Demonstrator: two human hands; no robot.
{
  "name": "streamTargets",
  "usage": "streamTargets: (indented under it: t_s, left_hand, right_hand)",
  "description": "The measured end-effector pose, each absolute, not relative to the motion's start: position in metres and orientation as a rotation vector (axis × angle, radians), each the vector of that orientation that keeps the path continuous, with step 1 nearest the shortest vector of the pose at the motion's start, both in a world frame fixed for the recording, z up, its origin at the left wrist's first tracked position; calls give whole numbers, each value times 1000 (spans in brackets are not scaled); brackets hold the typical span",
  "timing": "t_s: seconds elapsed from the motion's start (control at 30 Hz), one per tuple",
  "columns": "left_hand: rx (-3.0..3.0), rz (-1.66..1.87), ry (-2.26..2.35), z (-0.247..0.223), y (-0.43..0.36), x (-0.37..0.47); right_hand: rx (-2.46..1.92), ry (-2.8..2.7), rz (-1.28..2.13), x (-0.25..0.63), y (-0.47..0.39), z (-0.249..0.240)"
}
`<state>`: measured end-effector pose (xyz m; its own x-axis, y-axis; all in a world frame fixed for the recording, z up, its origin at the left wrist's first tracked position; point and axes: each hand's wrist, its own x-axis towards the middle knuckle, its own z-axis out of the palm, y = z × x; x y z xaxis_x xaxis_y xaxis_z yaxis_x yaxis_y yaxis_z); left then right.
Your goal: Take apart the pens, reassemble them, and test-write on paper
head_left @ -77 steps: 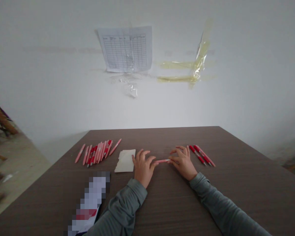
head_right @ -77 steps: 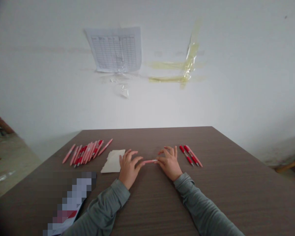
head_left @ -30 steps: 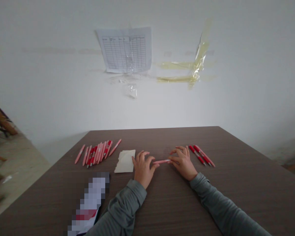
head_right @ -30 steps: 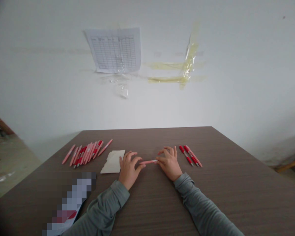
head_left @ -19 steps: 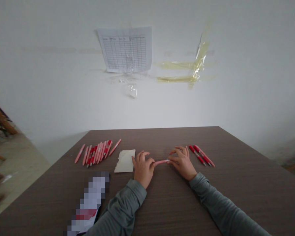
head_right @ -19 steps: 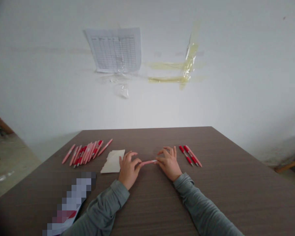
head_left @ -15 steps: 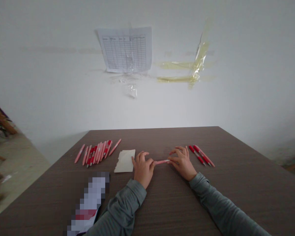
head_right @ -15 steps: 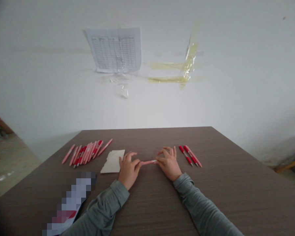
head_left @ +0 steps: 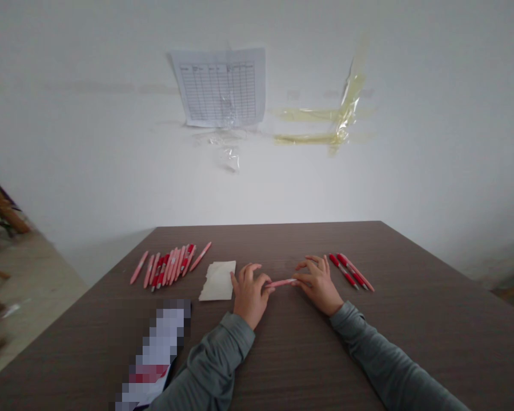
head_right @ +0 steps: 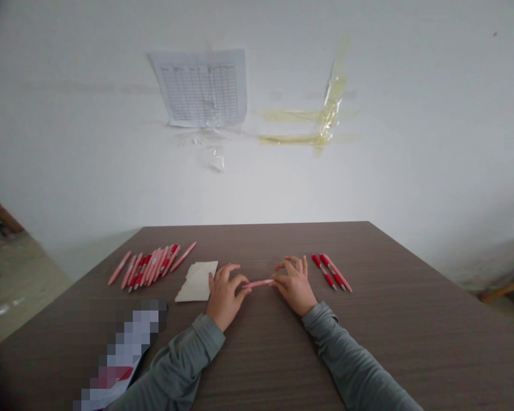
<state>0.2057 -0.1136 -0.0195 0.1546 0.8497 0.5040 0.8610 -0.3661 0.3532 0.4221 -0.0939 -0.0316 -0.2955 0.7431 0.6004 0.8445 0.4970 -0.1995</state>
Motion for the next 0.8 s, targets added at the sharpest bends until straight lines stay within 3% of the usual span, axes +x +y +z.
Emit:
streamTargets:
  t_s: [0.8]
  left_hand:
    - [-2260, -972, -1878, -20, -113, 203]
  right_hand:
    - [-1315, -2087, -218, 423, -93, -30]
